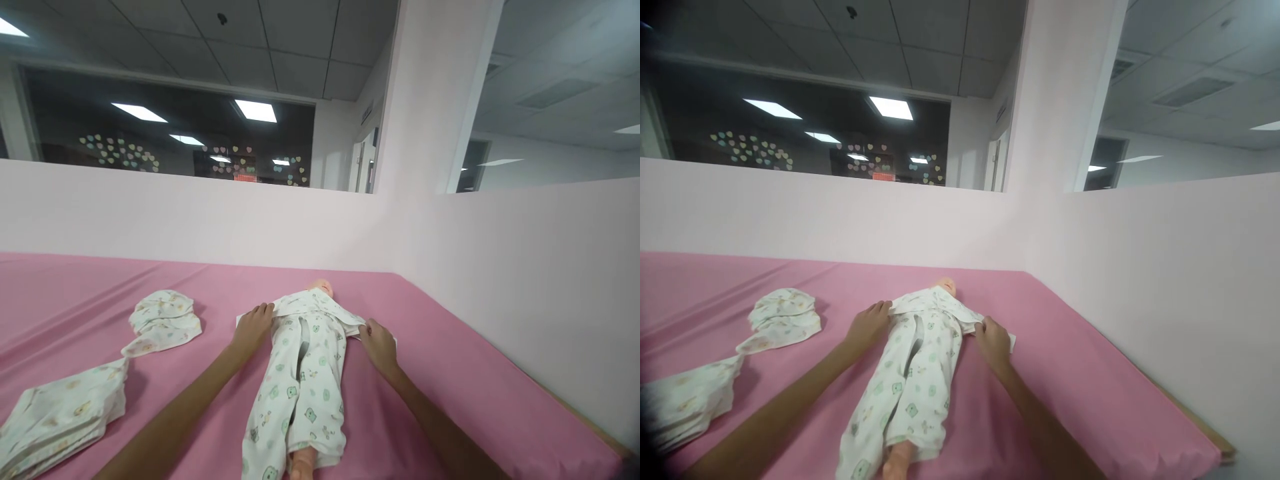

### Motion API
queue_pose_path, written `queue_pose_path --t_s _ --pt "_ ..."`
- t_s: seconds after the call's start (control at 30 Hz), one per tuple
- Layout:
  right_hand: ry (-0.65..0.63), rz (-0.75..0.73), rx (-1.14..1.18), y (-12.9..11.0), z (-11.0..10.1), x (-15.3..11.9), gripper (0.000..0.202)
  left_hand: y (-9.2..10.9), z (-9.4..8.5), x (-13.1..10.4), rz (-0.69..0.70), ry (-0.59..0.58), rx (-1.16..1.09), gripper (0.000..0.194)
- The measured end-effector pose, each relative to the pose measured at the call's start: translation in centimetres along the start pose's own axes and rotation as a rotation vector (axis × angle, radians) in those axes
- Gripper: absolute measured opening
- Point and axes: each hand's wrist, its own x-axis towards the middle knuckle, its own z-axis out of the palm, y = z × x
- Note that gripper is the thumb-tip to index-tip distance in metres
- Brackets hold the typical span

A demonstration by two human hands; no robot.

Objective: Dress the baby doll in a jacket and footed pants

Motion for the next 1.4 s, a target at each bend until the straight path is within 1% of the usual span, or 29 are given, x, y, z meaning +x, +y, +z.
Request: queue_pose_path --t_s 0.07,0.13,0.17,0.23,0.33,0.4,0.43,0.5,0.53,0.57,0.63,0.67,0.7,0.77,0.83,0.93,0.97,1.03,1.1,1.17,1.23,1.33,1.4 --pt "-0.062 -0.058 -0.020 -0.3 -0.3 -1.2 0.027 0.3 -0.1 -0.5 0.010 0.021 0.020 0.022" --pt "-0.136 -0.190 -0.047 -0.8 -0.4 -2.3 0.026 0.9 -0.3 -0.7 0.025 0.032 0.011 0.022" --pt "-0.145 -0.255 -0.053 -1.3 -0.4 -2.8 0.023 1.3 -0.4 -0.6 0.032 0.039 -0.001 0.022" --pt "-0.099 -0.336 -0.043 -2.4 -0.3 -3.0 0.009 2.2 -0.9 0.0 0.054 0.068 -0.032 0.024" --pt "-0.036 -0.376 0.022 -4.4 -0.5 -1.7 0.019 3.0 -1.9 1.5 0.126 0.125 -0.107 0.024" --pt "-0.005 -0.342 0.119 -5.6 -0.9 -0.6 0.016 3.0 -2.6 2.3 0.160 0.195 -0.212 0.021" --pt "0.031 -0.320 0.180 -6.0 -1.2 -0.3 0.019 2.7 -3.0 2.4 0.176 0.246 -0.275 0.020" --pt "0.119 -0.330 0.279 -6.0 -1.7 -0.5 0.022 1.8 -3.4 1.7 0.230 0.341 -0.366 0.020" --pt "0.145 -0.384 0.296 -5.7 -1.8 -1.0 0.021 1.1 -3.4 0.9 0.274 0.362 -0.378 0.022" --pt "0.147 -0.462 0.285 -5.3 -1.9 -1.7 0.019 0.4 -3.3 -0.1 0.324 0.358 -0.368 0.022" --pt "0.103 -0.620 0.199 -4.0 -1.7 -3.5 0.019 -1.0 -2.8 -2.3 0.400 0.296 -0.319 0.023" --pt "0.074 -0.669 0.146 -3.3 -1.5 -4.3 0.019 -1.6 -2.4 -3.3 0.417 0.261 -0.305 0.024" --pt "0.050 -0.686 0.102 -2.6 -1.2 -5.1 0.019 -2.0 -1.9 -4.2 0.420 0.226 -0.308 0.026" --pt "0.014 -0.629 0.058 -1.6 -0.5 -5.9 0.014 -2.2 -1.2 -5.2 0.377 0.169 -0.352 0.025" --pt "-0.011 -0.491 0.059 -1.1 0.2 -5.9 0.013 -1.5 -0.7 -5.2 0.254 0.145 -0.414 0.022" --pt "-0.058 -0.299 0.062 -1.0 1.1 -5.1 0.015 0.3 -0.7 -4.2 0.032 0.175 -0.427 0.029" --pt "-0.079 -0.256 0.058 -1.1 1.4 -4.8 0.013 0.8 -0.8 -3.7 -0.010 0.193 -0.401 0.031" --pt "-0.130 -0.204 0.056 -1.1 1.9 -4.5 0.015 1.7 -1.2 -2.7 -0.022 0.219 -0.322 0.032" --pt "-0.162 -0.194 0.078 -1.2 2.2 -4.5 0.016 2.4 -1.7 -1.6 0.023 0.236 -0.257 0.035" --pt "-0.165 -0.229 0.120 -1.4 2.3 -4.7 0.018 3.1 -2.2 -0.6 0.058 0.241 -0.251 0.042" --pt "-0.145 -0.277 0.153 -1.4 2.2 -5.0 0.021 3.9 -2.7 0.1 0.040 0.231 -0.291 0.046" --pt "-0.112 -0.293 0.132 -1.3 1.8 -5.2 0.022 4.2 -2.7 0.2 -0.024 0.191 -0.317 0.037" --pt "-0.103 -0.258 0.073 -1.1 1.7 -5.2 0.024 3.4 -2.2 -0.6 -0.046 0.161 -0.289 0.029"
